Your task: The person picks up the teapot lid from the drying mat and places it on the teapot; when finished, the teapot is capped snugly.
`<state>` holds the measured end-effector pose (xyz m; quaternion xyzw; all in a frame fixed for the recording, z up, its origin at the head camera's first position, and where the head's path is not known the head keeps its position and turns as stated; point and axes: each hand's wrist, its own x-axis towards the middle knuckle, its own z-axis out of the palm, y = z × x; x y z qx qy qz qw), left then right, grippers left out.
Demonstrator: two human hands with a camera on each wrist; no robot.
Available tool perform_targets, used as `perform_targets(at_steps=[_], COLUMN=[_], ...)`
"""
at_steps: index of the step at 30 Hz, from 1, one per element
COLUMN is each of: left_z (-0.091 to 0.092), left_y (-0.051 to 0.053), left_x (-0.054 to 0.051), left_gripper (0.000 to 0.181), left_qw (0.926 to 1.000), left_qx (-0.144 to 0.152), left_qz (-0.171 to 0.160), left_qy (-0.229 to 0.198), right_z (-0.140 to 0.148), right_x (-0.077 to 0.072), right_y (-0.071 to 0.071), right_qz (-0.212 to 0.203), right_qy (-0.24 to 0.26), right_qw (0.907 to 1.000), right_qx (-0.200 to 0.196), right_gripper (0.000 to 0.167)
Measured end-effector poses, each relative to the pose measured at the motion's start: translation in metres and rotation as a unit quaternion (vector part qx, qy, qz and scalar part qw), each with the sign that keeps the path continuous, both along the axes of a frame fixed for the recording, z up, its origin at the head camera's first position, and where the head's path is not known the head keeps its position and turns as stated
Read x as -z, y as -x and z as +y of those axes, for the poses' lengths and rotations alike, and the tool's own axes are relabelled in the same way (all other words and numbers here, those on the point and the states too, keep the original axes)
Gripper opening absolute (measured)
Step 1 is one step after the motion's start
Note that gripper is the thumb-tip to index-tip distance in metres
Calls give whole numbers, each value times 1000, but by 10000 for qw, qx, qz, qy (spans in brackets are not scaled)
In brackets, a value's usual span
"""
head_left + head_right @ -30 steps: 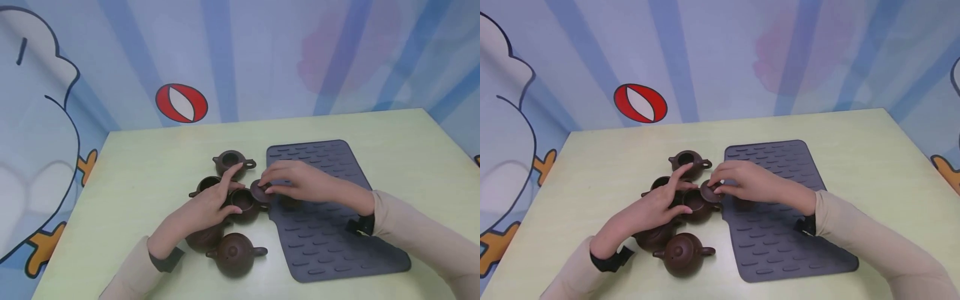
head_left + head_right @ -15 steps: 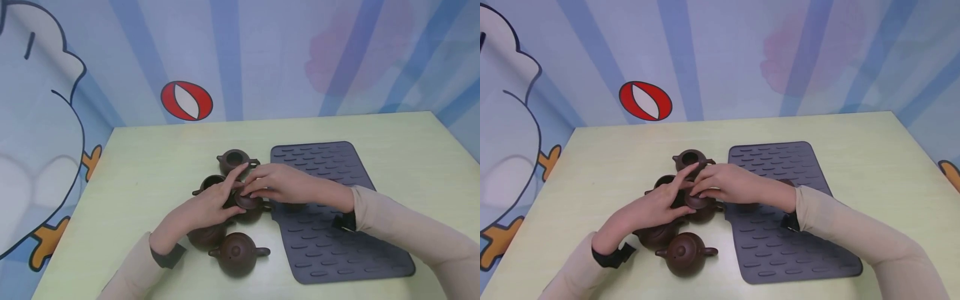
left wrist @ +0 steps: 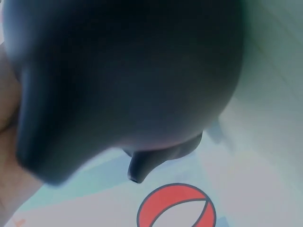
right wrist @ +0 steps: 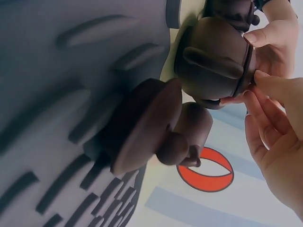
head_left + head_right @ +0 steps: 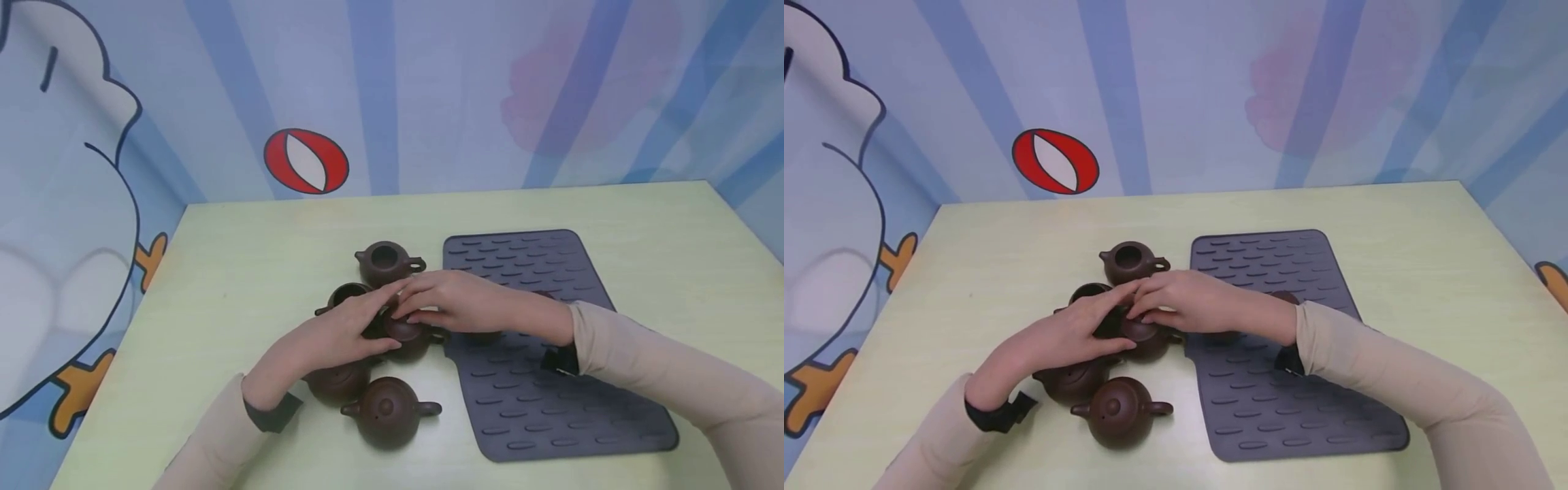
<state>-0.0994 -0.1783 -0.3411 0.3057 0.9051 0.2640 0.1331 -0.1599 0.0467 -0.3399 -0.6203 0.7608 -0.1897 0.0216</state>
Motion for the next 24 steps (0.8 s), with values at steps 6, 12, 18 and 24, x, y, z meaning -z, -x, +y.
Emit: perform_targets(at_steps=[6, 12, 18, 24], left_z=[-12, -34, -55, -63], left_y=[4, 10, 13, 21], left_x=[-8, -15, -20, -10], left_gripper=[66, 57, 62, 68], left_qw=[9997, 9990, 9976, 9973], left_qx=[84, -185, -491, -541], left_qz=[69, -18, 35, -183], left_qy=[-237, -408, -489, -451], right_z=[15, 42, 70, 90], right_x=[1, 9, 14, 20], right_y=[0, 1, -2, -4], right_qz=[-238, -338, -400, -514], right_qy=[26, -25, -78, -225], right_qw=[9990, 9971, 9935, 9894], right_qx=[390, 678, 1064, 1341], right_gripper=[23, 25, 28, 29])
